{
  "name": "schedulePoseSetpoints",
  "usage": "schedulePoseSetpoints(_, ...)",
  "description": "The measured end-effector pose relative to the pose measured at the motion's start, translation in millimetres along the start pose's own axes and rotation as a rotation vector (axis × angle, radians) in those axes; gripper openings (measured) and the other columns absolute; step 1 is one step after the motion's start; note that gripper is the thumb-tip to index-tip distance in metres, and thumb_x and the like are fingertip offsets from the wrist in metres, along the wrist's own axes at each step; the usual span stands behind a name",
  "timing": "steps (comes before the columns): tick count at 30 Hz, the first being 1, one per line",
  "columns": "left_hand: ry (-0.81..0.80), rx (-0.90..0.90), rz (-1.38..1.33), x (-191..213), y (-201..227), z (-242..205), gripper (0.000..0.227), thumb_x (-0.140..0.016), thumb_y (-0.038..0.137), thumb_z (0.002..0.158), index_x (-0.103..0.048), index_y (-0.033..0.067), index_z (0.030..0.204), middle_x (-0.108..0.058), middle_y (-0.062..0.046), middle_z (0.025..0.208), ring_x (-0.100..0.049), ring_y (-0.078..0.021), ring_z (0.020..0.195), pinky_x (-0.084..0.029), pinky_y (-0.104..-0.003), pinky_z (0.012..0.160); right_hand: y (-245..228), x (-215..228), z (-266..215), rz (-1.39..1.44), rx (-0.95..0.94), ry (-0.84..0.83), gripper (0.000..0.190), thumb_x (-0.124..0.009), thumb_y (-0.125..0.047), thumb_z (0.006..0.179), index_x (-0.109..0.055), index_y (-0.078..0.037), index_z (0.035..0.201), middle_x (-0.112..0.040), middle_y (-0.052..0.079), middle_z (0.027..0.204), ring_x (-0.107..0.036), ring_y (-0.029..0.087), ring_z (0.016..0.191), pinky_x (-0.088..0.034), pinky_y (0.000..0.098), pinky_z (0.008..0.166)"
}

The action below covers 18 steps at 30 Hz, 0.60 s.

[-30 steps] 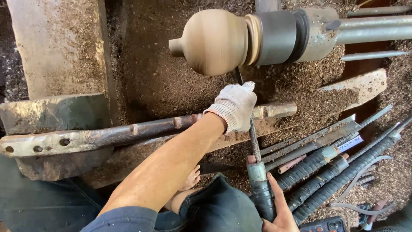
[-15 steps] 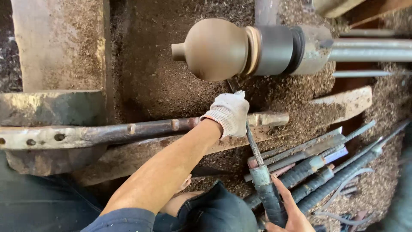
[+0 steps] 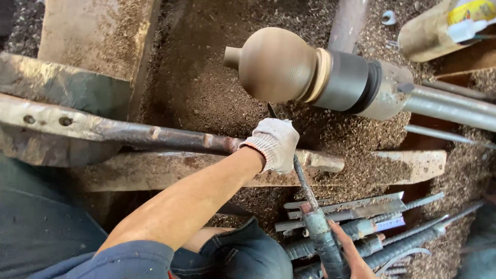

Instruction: The person shapes a wooden vessel spinning on a lathe, holding a chisel against the rotating wood with one hand while bracing the tool on a wooden rest. They occasionally steady the workpiece with a gloved hand and continue cutting the vessel's profile.

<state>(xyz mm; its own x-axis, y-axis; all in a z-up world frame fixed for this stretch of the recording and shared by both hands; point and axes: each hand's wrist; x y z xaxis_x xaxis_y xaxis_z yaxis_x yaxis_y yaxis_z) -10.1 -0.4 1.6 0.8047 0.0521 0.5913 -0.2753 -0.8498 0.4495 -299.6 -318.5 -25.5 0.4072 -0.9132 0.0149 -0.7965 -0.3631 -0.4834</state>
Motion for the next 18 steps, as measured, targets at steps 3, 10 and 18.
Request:
schedulePoseSetpoints(3,-0.016,-0.002,0.011,0,-1,0,0.026,-0.078,0.028,0.074,-0.079,0.0070,0.090,-0.075,-0.018,0.094,-0.074,-0.0323,0.090,-0.060,-0.044,0.081,0,-14,5,0.083,0.072,0.053,0.114,-0.079,0.010,0.069,-0.028,-0.025,0.165,-0.071,0.013,0.098,-0.068,0.018,0.074,-0.055,0.0314,0.074)
schedulePoseSetpoints(10,-0.002,-0.066,0.028,-4,-6,6,0.028,-0.078,0.029,0.073,-0.079,0.0069,0.091,-0.073,-0.020,0.097,-0.073,-0.0336,0.091,-0.059,-0.044,0.082,-13,-51,-10,-0.214,0.223,0.357,0.095,-0.077,0.005,0.069,-0.040,-0.018,0.154,-0.068,0.009,0.120,-0.073,0.015,0.101,-0.051,0.0268,0.091)
schedulePoseSetpoints(18,-0.002,-0.146,0.059,-11,-10,16,0.027,-0.077,0.026,0.072,-0.078,0.0070,0.091,-0.069,-0.021,0.103,-0.071,-0.0343,0.094,-0.059,-0.044,0.081,-39,-82,-23,0.033,0.001,0.320,0.116,-0.084,0.005,0.064,-0.034,-0.026,0.163,-0.073,0.014,0.085,-0.070,0.016,0.068,-0.054,0.0288,0.071)
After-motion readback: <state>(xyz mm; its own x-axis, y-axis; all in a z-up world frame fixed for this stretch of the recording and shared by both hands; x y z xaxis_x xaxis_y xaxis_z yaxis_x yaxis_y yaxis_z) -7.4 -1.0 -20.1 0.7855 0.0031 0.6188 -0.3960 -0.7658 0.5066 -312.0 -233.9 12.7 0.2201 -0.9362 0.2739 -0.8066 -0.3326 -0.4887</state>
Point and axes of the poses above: each hand's wrist, its own z-axis towards the middle knuckle, its own x-axis out of the back of the hand, y = z × x
